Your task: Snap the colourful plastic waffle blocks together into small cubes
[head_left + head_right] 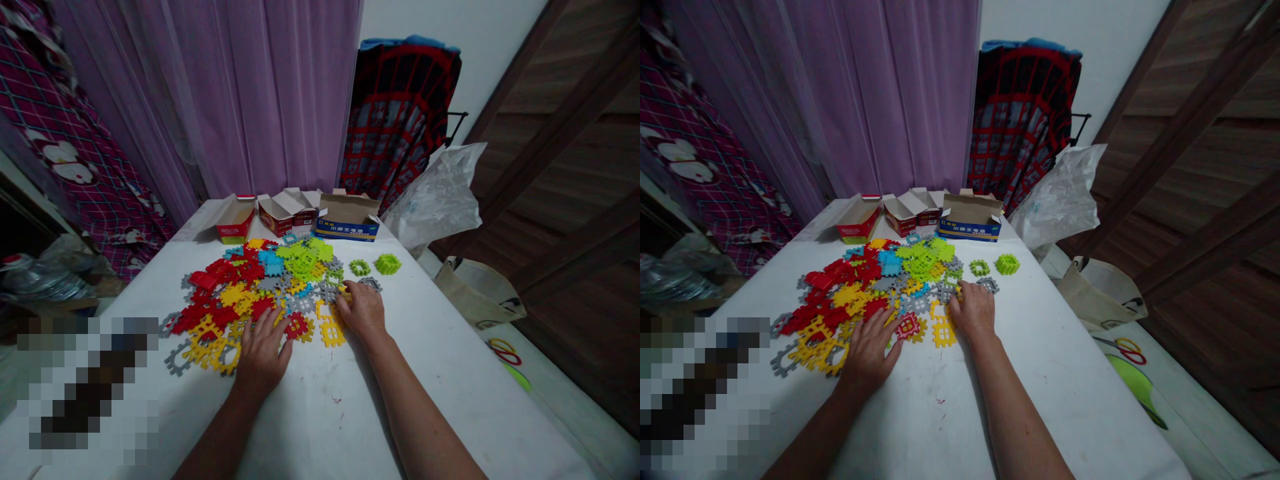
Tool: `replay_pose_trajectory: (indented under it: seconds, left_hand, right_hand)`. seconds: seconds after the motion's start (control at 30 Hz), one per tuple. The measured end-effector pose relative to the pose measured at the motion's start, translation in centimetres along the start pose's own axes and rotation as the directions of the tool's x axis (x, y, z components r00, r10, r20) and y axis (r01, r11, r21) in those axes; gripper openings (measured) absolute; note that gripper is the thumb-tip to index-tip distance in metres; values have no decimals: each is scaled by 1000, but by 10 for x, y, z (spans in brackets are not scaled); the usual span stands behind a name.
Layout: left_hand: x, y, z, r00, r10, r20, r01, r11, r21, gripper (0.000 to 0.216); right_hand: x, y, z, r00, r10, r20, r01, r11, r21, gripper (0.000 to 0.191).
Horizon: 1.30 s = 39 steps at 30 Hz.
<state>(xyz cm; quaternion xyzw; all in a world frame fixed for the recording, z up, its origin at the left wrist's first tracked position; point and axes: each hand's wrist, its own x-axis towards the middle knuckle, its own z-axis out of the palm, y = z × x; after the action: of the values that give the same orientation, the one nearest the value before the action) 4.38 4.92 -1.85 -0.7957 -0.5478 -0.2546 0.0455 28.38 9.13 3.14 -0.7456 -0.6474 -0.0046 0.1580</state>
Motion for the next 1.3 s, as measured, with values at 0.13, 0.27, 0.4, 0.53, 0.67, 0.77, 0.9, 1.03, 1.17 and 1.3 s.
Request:
replay_pose_trajectory:
  seconds: [0.13, 0.27, 0.4, 0.53, 0.67, 0.77, 0.9, 1.03, 1.17, 1.3]
  left_hand:
    - [-1, 0, 2, 1000, 10, -29, -10, 1000, 0, 37]
    - [-1, -1, 3, 999, 27, -46, -28, 1000, -5, 37]
    - [-1, -2, 3, 999, 26, -42, -26, 1000, -3, 36]
    - [-1, -1, 2, 999, 16, -29, -17, 1000, -10, 37]
    - [-1, 0, 1, 1000, 4, -16, -5, 1000, -13, 38]
    - [0, 0, 1, 1000, 5, -14, -5, 1000, -12, 39]
    - [0, 0, 0, 1000, 14, -14, -14, 1000, 1, 38]
    - [0, 0, 0, 1000, 0, 3, 0, 1000, 7, 38]
    - [-1, 0, 1, 1000, 7, -12, -7, 1000, 3, 38]
    - [-1, -2, 2, 999, 14, -30, -13, 1000, 4, 38]
  right_hand:
    - [-4, -21, -2, 997, 60, 44, -55, 993, -102, 52]
    - [-5, -32, 1, 997, 62, 42, -55, 988, -143, 53]
    - [-3, -30, 6, 996, 70, 59, -61, 987, -146, 50]
    - [-3, -28, 7, 998, 63, 29, -59, 990, -130, 55]
    - [-1, -32, 7, 998, 67, 14, -65, 992, -110, 60]
    - [1, -36, 8, 998, 68, 13, -67, 992, -107, 51]
    - [3, -34, 11, 998, 60, 7, -59, 996, -63, 54]
    - [5, -8, 6, 995, 84, -62, -79, 993, 83, 62]
    - [7, 46, -3, 933, 308, -186, -272, 942, 199, 66]
    - [11, 82, -6, 860, 475, -185, -428, 870, 244, 72]
